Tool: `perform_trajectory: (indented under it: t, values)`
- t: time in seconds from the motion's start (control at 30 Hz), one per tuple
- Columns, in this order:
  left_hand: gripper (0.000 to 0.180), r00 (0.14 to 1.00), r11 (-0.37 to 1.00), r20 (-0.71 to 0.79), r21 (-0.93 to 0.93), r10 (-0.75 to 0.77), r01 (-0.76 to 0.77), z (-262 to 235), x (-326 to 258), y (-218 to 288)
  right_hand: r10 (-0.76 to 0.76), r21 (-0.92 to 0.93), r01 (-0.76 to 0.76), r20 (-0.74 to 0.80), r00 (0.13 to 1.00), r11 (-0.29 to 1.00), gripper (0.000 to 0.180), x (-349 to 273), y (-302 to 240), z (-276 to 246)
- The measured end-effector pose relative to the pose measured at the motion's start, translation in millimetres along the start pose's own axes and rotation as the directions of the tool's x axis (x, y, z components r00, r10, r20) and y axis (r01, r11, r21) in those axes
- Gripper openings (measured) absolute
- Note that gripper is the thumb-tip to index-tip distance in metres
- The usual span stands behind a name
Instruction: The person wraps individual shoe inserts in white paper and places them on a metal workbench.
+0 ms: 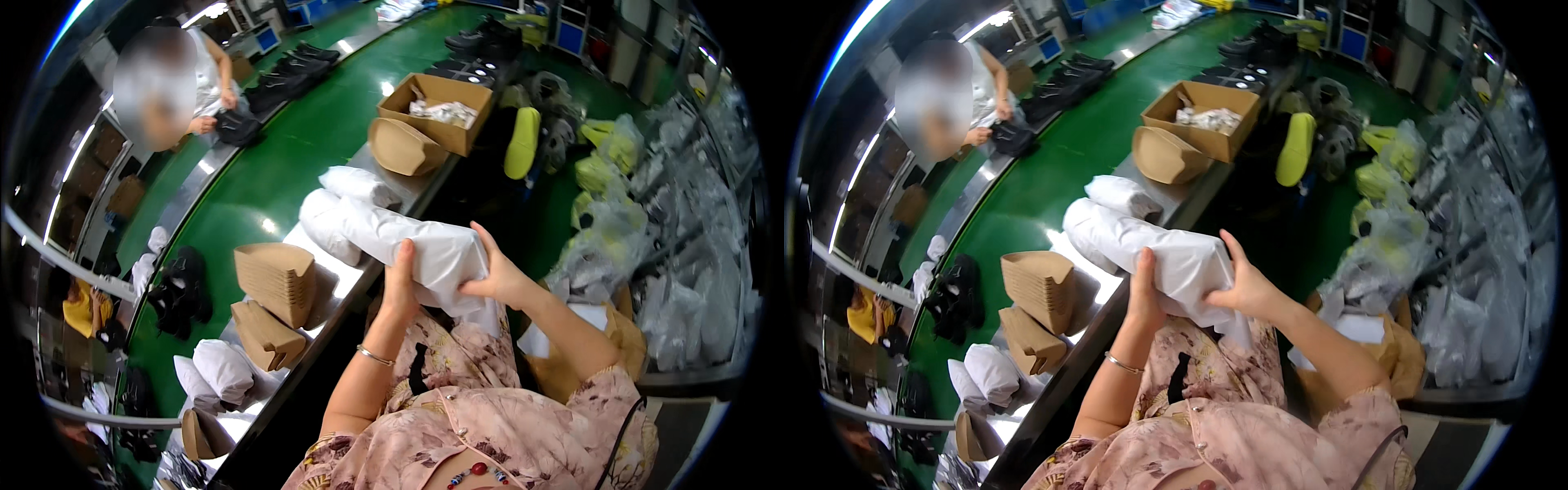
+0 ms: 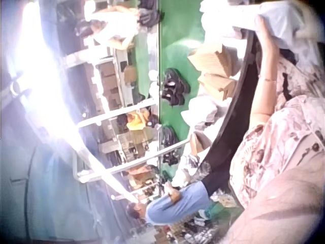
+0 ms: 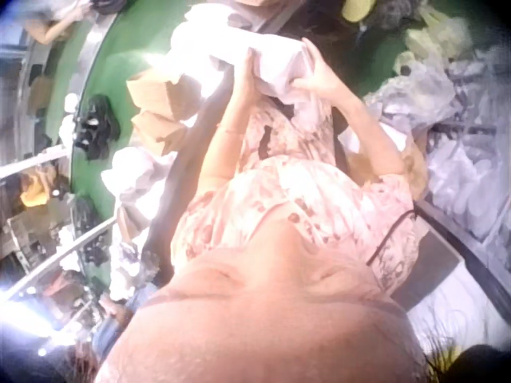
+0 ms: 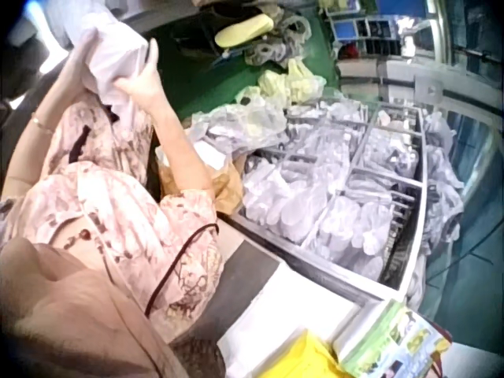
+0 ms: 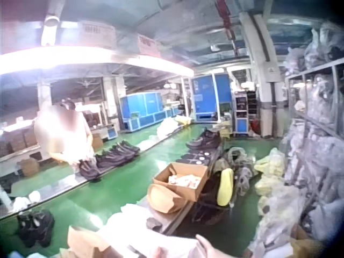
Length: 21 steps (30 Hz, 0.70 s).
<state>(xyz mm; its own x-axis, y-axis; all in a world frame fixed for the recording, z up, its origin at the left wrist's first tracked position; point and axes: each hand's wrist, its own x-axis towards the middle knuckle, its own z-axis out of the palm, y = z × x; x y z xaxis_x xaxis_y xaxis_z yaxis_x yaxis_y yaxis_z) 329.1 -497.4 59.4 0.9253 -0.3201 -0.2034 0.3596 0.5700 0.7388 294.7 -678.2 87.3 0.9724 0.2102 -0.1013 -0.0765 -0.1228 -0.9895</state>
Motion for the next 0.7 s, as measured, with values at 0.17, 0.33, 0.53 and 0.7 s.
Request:
perform_trajectory:
  t: [0.17, 0.33, 0.53, 0.7]
  values:
    - [0.066, 0.973, 0.974, -0.055, 0.007, 0.225, -0.225, 31, -1, -15, -0.039, 0.393, 0.125, -0.221, 0.975, 0.911, 0.082, -10, 15, -6]
    - [0.061, 0.958, 0.943, -0.020, -0.173, 0.287, -0.286, 36, 9, -27, 0.001, 0.423, 0.206, -0.440, 0.898, 0.882, 0.050, -9, 9, 8]
    - [0.058, 0.941, 0.892, -0.028, -0.309, 0.338, -0.329, 45, 5, -18, 0.053, 0.674, 0.239, -0.381, 0.923, 0.699, 0.035, -11, 10, 14]
    - [0.062, 0.934, 0.854, -0.038, -0.394, 0.355, -0.340, 44, 5, -7, 0.044, 0.822, 0.274, -0.339, 0.940, 0.499, 0.036, -26, -38, 38]
